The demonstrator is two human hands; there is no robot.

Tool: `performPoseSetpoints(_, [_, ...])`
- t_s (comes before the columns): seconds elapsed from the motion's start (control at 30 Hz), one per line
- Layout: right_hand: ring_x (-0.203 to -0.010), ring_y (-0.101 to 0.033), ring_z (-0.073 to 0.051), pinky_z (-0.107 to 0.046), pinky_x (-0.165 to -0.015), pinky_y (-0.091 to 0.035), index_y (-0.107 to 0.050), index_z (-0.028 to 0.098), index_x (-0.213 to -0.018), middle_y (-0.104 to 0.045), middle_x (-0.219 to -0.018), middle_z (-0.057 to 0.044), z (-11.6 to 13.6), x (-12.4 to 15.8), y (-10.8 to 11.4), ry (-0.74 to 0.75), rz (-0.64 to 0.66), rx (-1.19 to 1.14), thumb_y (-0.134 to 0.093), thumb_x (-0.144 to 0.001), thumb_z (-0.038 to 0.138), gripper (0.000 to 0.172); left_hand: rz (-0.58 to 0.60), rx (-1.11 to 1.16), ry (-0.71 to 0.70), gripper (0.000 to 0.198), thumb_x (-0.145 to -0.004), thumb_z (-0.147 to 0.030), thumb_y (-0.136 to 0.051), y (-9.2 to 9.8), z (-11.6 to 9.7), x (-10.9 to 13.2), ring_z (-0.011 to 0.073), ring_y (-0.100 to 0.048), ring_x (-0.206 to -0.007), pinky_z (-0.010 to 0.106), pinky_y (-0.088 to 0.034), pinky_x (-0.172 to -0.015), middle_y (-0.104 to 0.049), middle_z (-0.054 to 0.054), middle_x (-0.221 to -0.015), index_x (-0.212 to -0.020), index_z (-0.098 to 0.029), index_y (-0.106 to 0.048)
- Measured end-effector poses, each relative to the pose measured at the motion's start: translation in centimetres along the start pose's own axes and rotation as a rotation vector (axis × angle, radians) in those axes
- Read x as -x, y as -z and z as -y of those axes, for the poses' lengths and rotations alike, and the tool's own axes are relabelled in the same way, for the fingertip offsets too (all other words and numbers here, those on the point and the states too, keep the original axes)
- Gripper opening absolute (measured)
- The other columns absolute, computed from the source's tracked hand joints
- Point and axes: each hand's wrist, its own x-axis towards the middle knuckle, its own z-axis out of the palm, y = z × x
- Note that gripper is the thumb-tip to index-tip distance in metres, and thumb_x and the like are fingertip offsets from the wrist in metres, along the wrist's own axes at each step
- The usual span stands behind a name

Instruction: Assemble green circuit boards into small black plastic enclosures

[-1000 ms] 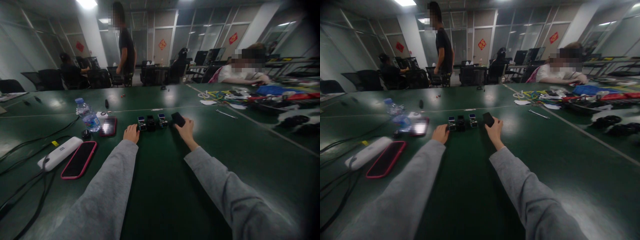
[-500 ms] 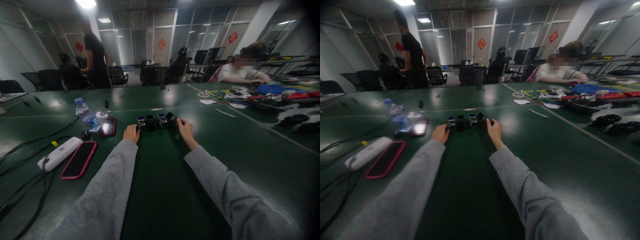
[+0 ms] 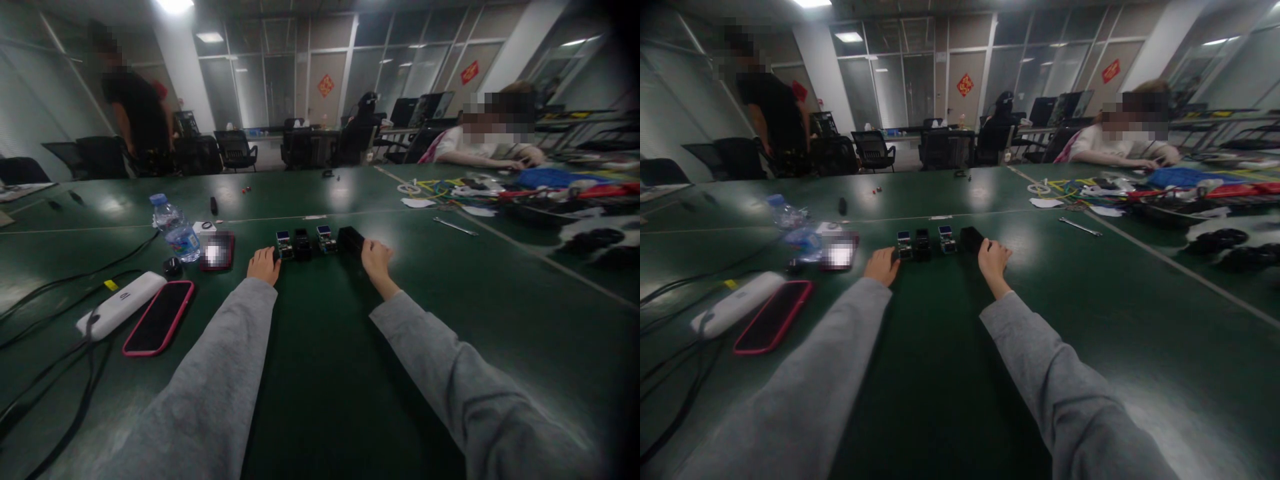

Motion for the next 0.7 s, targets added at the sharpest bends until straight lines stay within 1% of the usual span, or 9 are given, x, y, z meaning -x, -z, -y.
performPoseSetpoints(0.13, [-0.101,-0.049,-0.031,-0.048,-0.093,-0.031,-0.063,0.01,-0.1,-0.06,-0.099,-0.02,0.6,0.5,0.5,0.004,-0.013,-0.085,-0.027,-0.092,0.054,0.057,0.0,-0.017,0.007,0.046,-0.092,-0.036,-0.037,0.0,0.0,0.1,0.0249,-0.041,-0.124,0.041,-0.039,-0.101,-0.049,0.012,-0.135,-0.132,-0.014,-0.042])
performPoseSetpoints(0.2, [-0.104,-0.047,-0.032,-0.047,-0.092,-0.033,-0.06,0.012,-0.107,-0.059,-0.104,-0.019,0.8,0.8,0.8,0.03,-0.013,-0.118,-0.036,-0.088,0.061,0.058,-0.003,-0.019,0.003,0.047,-0.092,-0.036,-0.037,0.0,0.0,0.1,0.025,-0.041,-0.124,0.041,-0.039,-0.101,-0.049,0.012,-0.134,-0.132,-0.013,-0.042])
performPoseSetpoints(0.27, [-0.104,-0.047,-0.032,-0.047,-0.091,-0.035,-0.058,0.012,-0.11,-0.058,-0.105,-0.018,1.0,1.1,1.1,0.055,0.002,-0.11,-0.047,-0.082,0.064,0.06,-0.006,-0.021,-0.003,0.047,-0.092,-0.036,-0.038,-0.1,0.1,0.0,0.0248,-0.041,-0.124,0.041,-0.039,-0.101,-0.049,0.012,-0.134,-0.132,-0.013,-0.042])
performPoseSetpoints(0.37, [-0.102,-0.049,-0.033,-0.047,-0.088,-0.038,-0.057,0.012,-0.111,-0.059,-0.103,-0.017,1.2,1.4,1.2,0.086,0.014,-0.1,-0.059,-0.076,0.058,0.058,-0.005,-0.022,-0.006,0.047,-0.092,-0.036,-0.038,-0.2,0.1,-0.1,0.025,-0.041,-0.124,0.041,-0.039,-0.101,-0.049,0.012,-0.135,-0.132,-0.013,-0.042])
performPoseSetpoints(0.5, [-0.095,-0.055,-0.029,-0.044,-0.085,-0.043,-0.058,0.013,-0.11,-0.061,-0.102,-0.015,0.8,0.9,1.5,0.137,-0.005,-0.243,-0.064,-0.074,0.049,0.051,0.004,-0.015,-0.001,0.047,-0.092,-0.036,-0.038,-0.2,0.1,-0.1,0.0254,-0.041,-0.124,0.043,-0.04,-0.1,-0.048,0.012,-0.135,-0.132,-0.013,-0.041])
performPoseSetpoints(0.57, [-0.091,-0.057,-0.026,-0.042,-0.083,-0.044,-0.059,0.012,-0.111,-0.062,-0.101,-0.015,-0.3,0.2,2.9,0.118,-0.006,-0.3,-0.068,-0.073,0.043,0.05,0.002,-0.013,-0.004,0.047,-0.092,-0.036,-0.037,-0.3,0.1,-0.1,0.0254,-0.041,-0.124,0.042,-0.04,-0.1,-0.049,0.013,-0.135,-0.132,-0.013,-0.041])
performPoseSetpoints(0.6, [-0.09,-0.058,-0.026,-0.041,-0.082,-0.044,-0.059,0.012,-0.113,-0.063,-0.101,-0.016,-1.2,-0.1,4.1,0.097,-0.006,-0.313,-0.069,-0.072,0.041,0.051,-0.001,-0.012,-0.006,0.046,-0.092,-0.036,-0.037,-0.3,0.2,0.0,0.0254,-0.041,-0.124,0.042,-0.04,-0.1,-0.049,0.012,-0.135,-0.132,-0.013,-0.042])
performPoseSetpoints(0.63, [-0.09,-0.058,-0.025,-0.04,-0.081,-0.044,-0.058,0.011,-0.114,-0.063,-0.102,-0.017,-2.5,-0.4,5.7,0.08,-0.013,-0.315,-0.07,-0.072,0.039,0.052,-0.006,-0.012,-0.006,0.046,-0.092,-0.036,-0.037,-0.4,0.2,0.0,0.0254,-0.041,-0.124,0.042,-0.04,-0.1,-0.049,0.012,-0.134,-0.132,-0.014,-0.042])
performPoseSetpoints(0.7, [-0.092,-0.058,-0.026,-0.041,-0.079,-0.043,-0.058,0.011,-0.117,-0.06,-0.107,-0.022,-5.9,-0.7,10.1,0.051,-0.05,-0.298,-0.073,-0.071,0.039,0.056,-0.012,-0.009,-0.007,0.046,-0.092,-0.036,-0.037,-0.5,0.3,0.0,0.0253,-0.042,-0.123,0.042,-0.04,-0.1,-0.049,0.012,-0.134,-0.131,-0.014,-0.042])
